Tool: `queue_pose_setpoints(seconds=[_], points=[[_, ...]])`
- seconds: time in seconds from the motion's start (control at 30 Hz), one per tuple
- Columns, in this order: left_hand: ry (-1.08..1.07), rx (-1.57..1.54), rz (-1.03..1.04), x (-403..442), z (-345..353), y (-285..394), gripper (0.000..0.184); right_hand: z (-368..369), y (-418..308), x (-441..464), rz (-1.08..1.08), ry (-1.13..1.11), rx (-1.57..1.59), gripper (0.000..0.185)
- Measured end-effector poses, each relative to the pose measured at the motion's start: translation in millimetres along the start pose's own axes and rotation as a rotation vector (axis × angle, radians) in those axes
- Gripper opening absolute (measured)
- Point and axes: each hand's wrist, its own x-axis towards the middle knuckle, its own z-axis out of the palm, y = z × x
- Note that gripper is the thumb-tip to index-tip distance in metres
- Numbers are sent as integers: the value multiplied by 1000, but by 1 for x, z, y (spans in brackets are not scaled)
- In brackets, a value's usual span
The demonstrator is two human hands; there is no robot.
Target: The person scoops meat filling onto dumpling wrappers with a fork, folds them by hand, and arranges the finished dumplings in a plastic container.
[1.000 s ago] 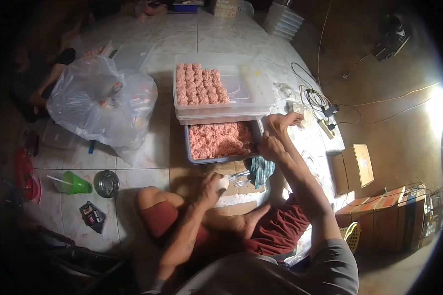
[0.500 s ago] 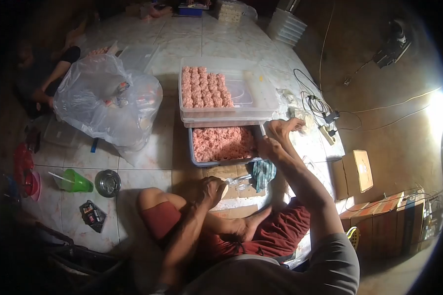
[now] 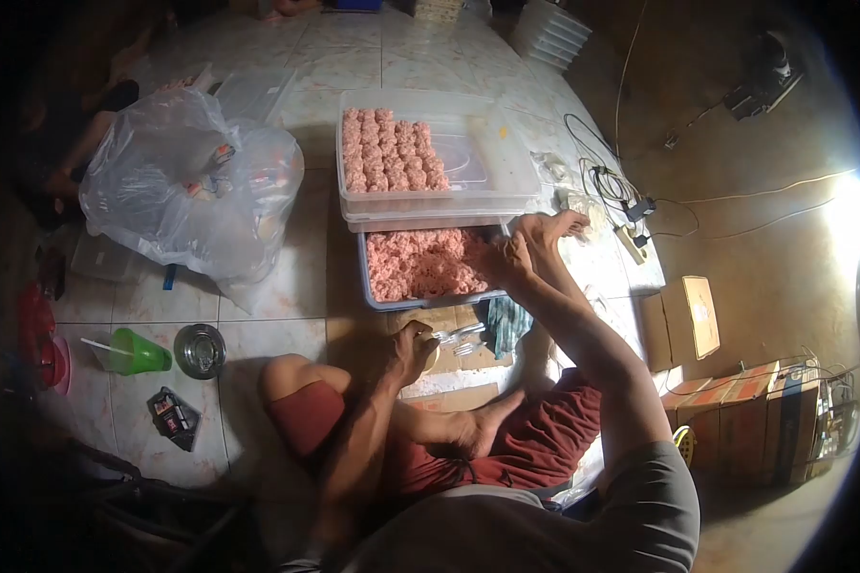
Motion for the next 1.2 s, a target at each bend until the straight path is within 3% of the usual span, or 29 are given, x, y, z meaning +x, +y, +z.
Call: queue_pose_setpoints(seconds=[0.07,0.1,0.17,0.3,0.4,0.47,0.5,0.57,0.6,0.63,0.7,0.77,0.83,0.9,1.03,1.13,1.2], points=[[-71,-17,-136,0,-4,-5,35,12,7,8,12,-18,-73,28],[-65,-19,-142,-1,-7,-5,35,-30,-1,4,111,-18,-37,25],[-36,8,-109,-3,-12,-5,36,-46,-6,1,44,66,39,24],[-2,77,-128,3,-15,13,32,-17,-21,5,105,210,170,29],[-41,10,-142,4,-2,-3,30,-5,-40,22,198,181,237,30],[14,-54,-56,-2,11,-24,29,-11,-64,17,150,158,317,28],[10,-51,-61,1,1,-11,29,-11,-76,10,-16,161,354,26],[-192,158,-216,10,-19,13,31,-24,-90,6,-354,174,418,24],[-191,158,-223,9,-24,20,31,-36,-89,9,-214,-64,239,20],[-178,81,-202,10,-30,25,32,-23,-79,8,-99,131,400,15],[-146,6,-193,11,-34,31,32,-50,-64,9,129,78,400,12],[-112,-16,-299,5,-33,34,38,-40,-65,16,194,286,420,14],[-152,-1,-320,3,-23,19,39,-29,-91,29,206,302,420,16],[-239,33,-336,11,-17,8,42,-20,-124,53,27,212,313,18],[-274,77,-338,12,-28,20,48,-40,-101,30,-116,214,486,16],[-204,-9,-271,4,-24,10,46,-47,-85,5,-105,179,523,15],[-236,3,-327,9,-34,33,45,-46,-86,-2,16,342,458,14]])
